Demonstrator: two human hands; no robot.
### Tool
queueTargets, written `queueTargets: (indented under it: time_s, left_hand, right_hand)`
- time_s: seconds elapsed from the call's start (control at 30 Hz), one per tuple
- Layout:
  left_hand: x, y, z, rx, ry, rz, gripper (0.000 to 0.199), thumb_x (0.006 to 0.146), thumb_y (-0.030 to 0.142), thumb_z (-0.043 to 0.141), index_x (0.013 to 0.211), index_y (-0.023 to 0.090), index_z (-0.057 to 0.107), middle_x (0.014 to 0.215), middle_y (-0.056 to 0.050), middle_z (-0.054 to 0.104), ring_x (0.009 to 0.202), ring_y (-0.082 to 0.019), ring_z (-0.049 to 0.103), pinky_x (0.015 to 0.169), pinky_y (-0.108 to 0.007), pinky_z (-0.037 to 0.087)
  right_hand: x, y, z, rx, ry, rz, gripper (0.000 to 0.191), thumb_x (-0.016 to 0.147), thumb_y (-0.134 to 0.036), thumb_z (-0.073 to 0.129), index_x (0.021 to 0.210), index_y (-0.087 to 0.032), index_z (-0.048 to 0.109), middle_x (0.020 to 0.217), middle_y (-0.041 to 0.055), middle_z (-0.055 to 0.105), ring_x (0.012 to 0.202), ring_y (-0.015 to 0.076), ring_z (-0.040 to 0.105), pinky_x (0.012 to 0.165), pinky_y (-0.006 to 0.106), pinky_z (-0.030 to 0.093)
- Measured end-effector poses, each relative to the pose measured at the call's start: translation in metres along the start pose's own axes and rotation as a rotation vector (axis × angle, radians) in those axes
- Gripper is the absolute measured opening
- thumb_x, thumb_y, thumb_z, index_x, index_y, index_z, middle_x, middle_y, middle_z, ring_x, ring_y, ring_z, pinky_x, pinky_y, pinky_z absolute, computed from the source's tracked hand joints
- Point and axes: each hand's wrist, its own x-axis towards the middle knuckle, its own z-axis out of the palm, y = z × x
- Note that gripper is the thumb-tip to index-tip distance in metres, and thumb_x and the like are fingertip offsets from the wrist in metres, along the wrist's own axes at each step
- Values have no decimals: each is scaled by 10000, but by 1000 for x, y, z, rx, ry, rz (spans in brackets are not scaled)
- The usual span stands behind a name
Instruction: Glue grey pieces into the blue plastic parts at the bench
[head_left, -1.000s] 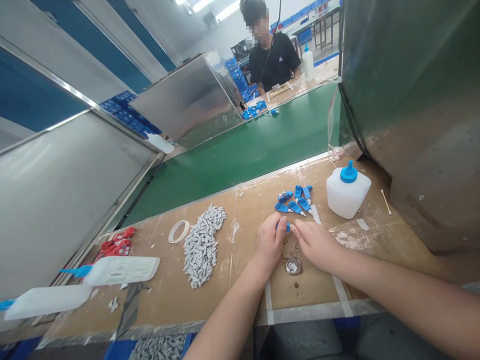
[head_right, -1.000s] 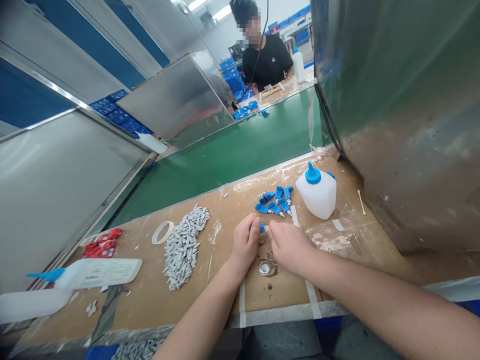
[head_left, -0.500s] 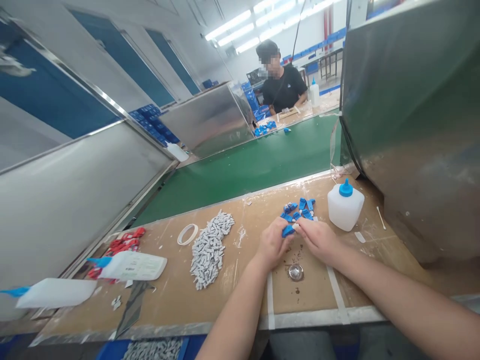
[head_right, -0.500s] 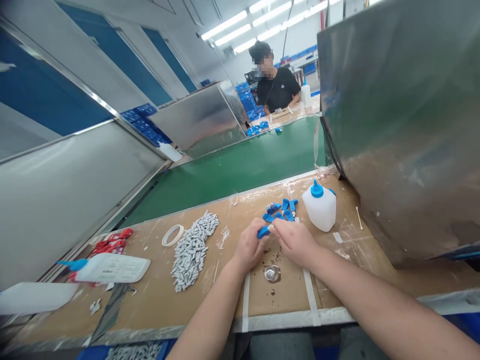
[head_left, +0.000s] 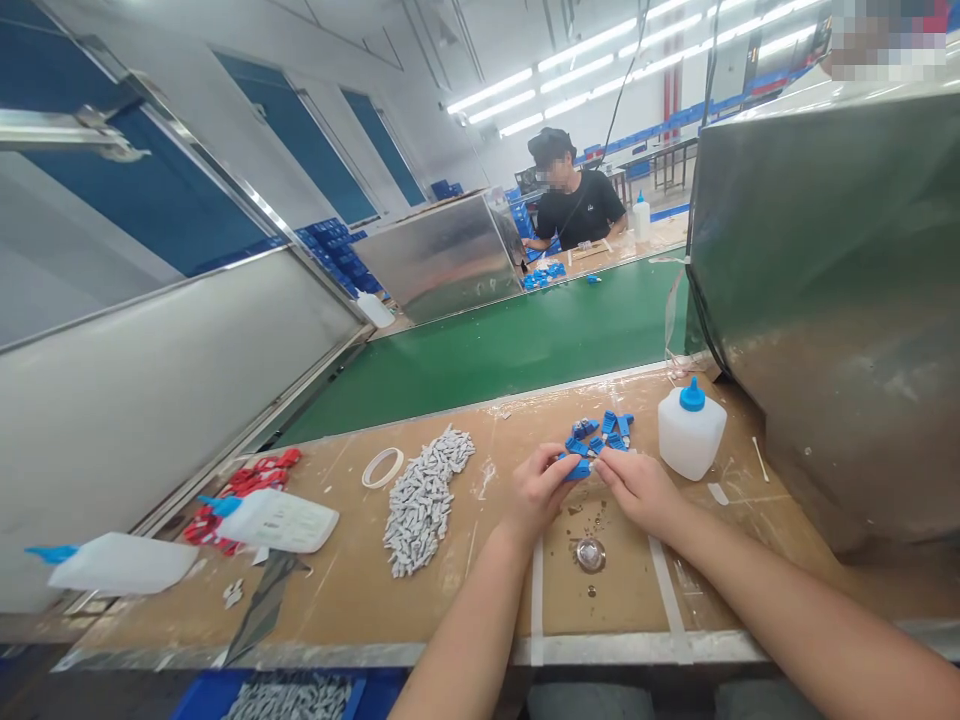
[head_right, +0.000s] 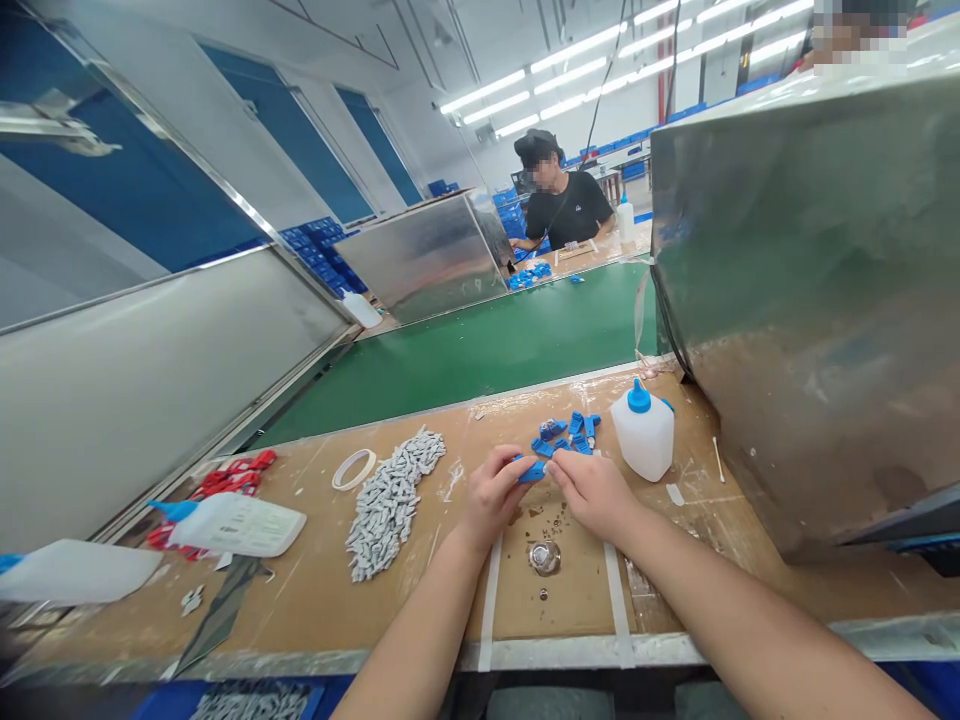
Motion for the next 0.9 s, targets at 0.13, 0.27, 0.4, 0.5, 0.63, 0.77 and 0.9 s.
queueTargets:
  time_s: [0.13,0.27,0.4,0.5,0.63,0.77,0.9]
  left_hand:
    - [-1,-1,3,-75,-20,-18,174,1035,268,595,1177,255,696,1090,-74,654,885,-160,656,769,-289,568]
    - [-1,-6,5,-154,-91,-160,150,989,336,670,1095,248,731,1136,-95,627,1074,-225,633,915,-383,572]
    - [5,-14,10,-107,-150,-258,125,925,350,743,956,229,753,1459,-127,489,1420,-329,444,1167,-535,433]
    - [19,-17,22,-68,-299,-172,261,880,334,788,1128,258,755,1640,-115,328,1547,-383,268,1248,-601,303]
    - [48,-17,44,17,-509,-31,598,899,375,767,1469,399,590,1724,-70,197,1576,-412,186,1260,-634,227]
    - [71,-15,65,20,-562,60,516,900,560,727,1388,403,665,1649,-87,351,1511,-384,314,1215,-577,314]
    - [100,-36,92,21,-487,23,428,934,575,665,1279,331,732,1458,-105,540,1349,-300,486,1167,-470,382]
  right_hand:
    - [0,1,3,-25,-23,28,404,1116,-402,287,797,-225,462,723,9,601,645,175,546,619,286,295]
    - [0,-1,3,-144,1,99,393,1118,-396,308,842,-220,526,769,23,654,666,186,580,615,299,271]
    - [-3,-10,-1,-207,114,-27,347,1110,-366,362,921,-202,602,805,52,689,692,191,602,637,312,288]
    - [-8,-17,1,-164,112,-335,360,1102,-310,374,858,-195,613,757,48,671,701,187,594,670,320,313]
    - [-9,-18,8,-88,135,-485,347,1083,-272,405,802,-188,591,722,34,655,652,167,549,635,328,284]
    - [-8,-15,14,-53,146,-460,339,1078,-284,416,793,-188,574,708,24,647,631,154,534,615,327,262]
    - [-6,-12,19,-88,60,-472,323,1069,-310,439,787,-200,552,710,8,648,614,148,524,595,332,249]
